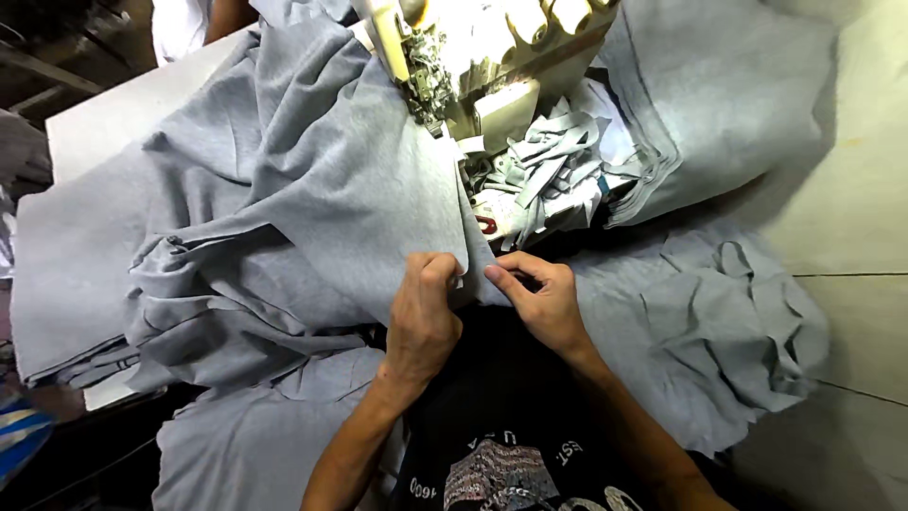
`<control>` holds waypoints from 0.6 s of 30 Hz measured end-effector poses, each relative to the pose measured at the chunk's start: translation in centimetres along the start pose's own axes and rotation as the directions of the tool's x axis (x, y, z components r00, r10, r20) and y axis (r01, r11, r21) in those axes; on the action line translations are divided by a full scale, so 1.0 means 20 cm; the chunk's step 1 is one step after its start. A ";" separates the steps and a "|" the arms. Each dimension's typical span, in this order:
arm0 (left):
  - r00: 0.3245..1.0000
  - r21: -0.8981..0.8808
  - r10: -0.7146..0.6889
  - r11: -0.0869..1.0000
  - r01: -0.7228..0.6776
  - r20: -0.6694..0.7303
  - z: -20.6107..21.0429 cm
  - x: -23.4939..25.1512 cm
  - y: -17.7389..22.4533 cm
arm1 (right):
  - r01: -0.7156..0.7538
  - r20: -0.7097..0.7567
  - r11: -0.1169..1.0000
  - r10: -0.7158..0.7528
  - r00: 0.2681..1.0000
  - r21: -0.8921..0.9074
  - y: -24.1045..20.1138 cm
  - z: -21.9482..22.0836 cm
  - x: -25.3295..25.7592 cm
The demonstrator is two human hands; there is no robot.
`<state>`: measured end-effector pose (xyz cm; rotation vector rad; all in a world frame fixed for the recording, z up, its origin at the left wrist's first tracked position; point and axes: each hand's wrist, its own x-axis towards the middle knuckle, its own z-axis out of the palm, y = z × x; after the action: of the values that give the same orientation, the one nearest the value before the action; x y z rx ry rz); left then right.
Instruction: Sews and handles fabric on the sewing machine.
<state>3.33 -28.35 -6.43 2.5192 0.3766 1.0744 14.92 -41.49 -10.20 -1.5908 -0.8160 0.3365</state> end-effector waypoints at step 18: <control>0.998 0.069 -0.009 0.998 0.004 0.063 0.10 -0.09 0.11 | -0.003 -0.019 0.998 0.004 1.000 0.060 0.03 -0.01 -0.02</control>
<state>3.85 -31.38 -7.90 2.6033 0.4107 0.9931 14.95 -41.86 -10.79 -1.5372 -0.7815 0.3449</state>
